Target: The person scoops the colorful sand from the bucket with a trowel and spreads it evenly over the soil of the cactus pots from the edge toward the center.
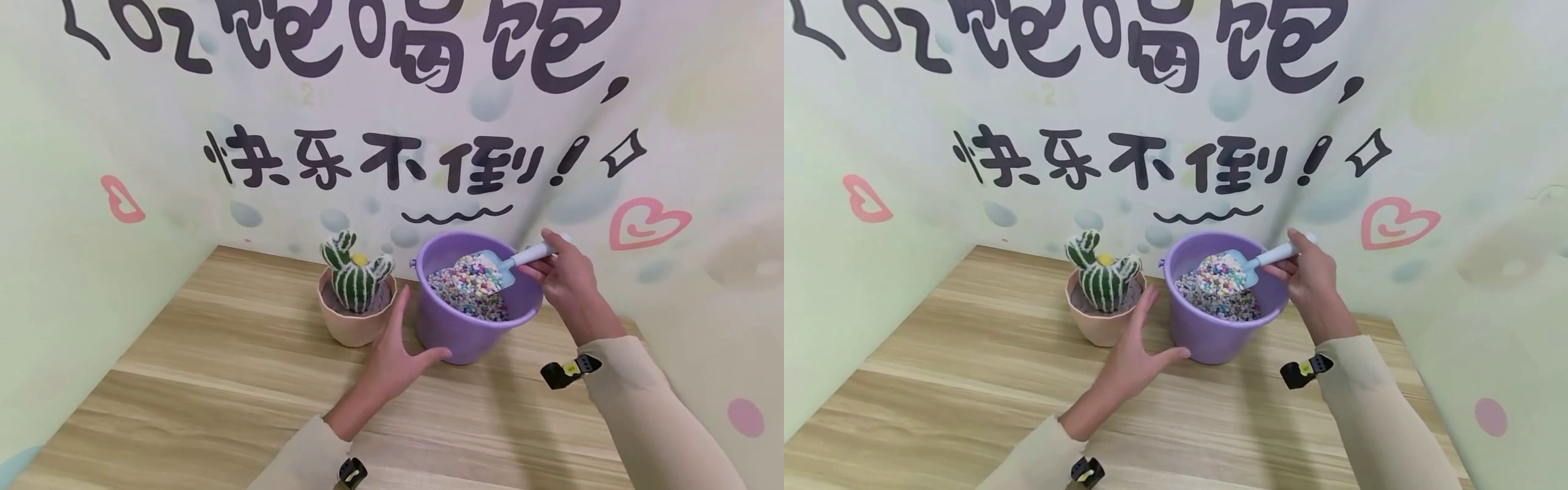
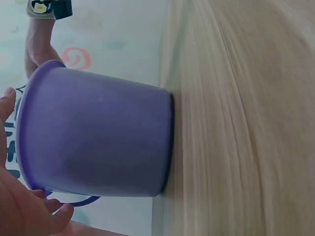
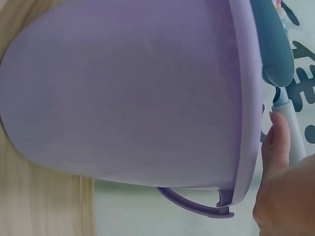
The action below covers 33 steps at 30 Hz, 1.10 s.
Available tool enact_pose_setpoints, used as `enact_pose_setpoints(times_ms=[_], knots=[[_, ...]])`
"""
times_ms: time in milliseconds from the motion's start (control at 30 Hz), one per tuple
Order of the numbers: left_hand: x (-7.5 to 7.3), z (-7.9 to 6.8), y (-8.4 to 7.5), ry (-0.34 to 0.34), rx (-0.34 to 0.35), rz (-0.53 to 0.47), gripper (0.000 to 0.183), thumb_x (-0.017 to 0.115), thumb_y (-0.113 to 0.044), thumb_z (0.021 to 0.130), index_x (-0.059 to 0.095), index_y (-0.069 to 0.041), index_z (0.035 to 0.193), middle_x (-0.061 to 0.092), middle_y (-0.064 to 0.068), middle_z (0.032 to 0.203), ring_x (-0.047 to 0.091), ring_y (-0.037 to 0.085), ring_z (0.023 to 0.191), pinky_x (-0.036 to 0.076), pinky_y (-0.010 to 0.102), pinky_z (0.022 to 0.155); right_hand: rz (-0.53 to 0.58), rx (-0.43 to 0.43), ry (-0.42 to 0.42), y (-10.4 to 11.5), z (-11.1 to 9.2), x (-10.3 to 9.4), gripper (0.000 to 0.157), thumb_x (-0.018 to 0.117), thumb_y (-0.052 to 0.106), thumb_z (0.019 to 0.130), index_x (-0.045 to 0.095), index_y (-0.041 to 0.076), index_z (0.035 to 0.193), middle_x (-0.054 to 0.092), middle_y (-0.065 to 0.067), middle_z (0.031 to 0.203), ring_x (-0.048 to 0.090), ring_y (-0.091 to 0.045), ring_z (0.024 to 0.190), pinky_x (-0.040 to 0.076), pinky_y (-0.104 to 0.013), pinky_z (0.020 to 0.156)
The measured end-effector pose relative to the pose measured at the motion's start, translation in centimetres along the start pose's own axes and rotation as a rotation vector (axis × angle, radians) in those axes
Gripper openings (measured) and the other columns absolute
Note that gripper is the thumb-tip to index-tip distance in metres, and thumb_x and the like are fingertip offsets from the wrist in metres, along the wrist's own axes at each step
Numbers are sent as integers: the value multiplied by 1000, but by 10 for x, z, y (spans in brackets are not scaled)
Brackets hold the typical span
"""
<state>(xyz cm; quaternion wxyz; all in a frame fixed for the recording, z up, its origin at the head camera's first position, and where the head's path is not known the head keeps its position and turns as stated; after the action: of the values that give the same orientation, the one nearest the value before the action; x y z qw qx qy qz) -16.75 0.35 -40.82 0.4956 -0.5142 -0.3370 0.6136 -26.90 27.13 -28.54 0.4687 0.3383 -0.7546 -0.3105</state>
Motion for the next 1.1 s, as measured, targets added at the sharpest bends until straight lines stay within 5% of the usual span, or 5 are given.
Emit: enact_pose_setpoints(times_ms=[267, 533, 867, 1100], knots=[[-15, -16, -11, 5, -23, -8, 109, 78, -58, 72, 13, -35, 156, 24, -10, 159, 23, 18, 146, 26, 52, 116, 98, 41, 44, -4, -12, -10, 35, 73, 20, 88, 45, 15, 110, 65, -16, 81, 72, -33, 77, 58, -45, 72], [-32, -32, -18, -46, 12, 35, 108, 80, -55, 70, 14, -39, 154, 30, -9, 157, 31, 17, 143, 30, 50, 114, 178, 30, 75, -10, -25, -14, 34, 72, 18, 89, 48, 18, 113, 60, -16, 84, 71, -34, 77, 58, -48, 71], [-59, -37, -7, -249, 86, 49, 105, 84, -32, 75, 18, -21, 156, 42, -9, 151, 45, 31, 131, 39, 56, 106, 242, 64, 111, -22, -42, -14, 32, 68, 19, 92, 46, 21, 114, 63, -16, 88, 71, -36, 84, 54, -53, 77], [-77, -34, 1, -374, 174, 95, 104, 84, -26, 76, 19, -25, 156, 43, -3, 151, 46, 27, 130, 42, 49, 101, 281, 100, 114, -28, -51, -15, 29, 69, 18, 91, 49, 19, 112, 64, -15, 88, 71, -35, 85, 52, -54, 81]])
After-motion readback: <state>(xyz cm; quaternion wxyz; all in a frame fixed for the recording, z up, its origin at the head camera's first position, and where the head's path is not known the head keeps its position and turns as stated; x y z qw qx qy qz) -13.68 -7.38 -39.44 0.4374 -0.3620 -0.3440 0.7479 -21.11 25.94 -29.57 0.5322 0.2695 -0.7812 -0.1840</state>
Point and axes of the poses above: each hand's wrist, its own z-axis towards the middle knuckle, its own x-axis out of the palm, y = z × x, the point moved 1 cm from there along z, towards the middle knuckle
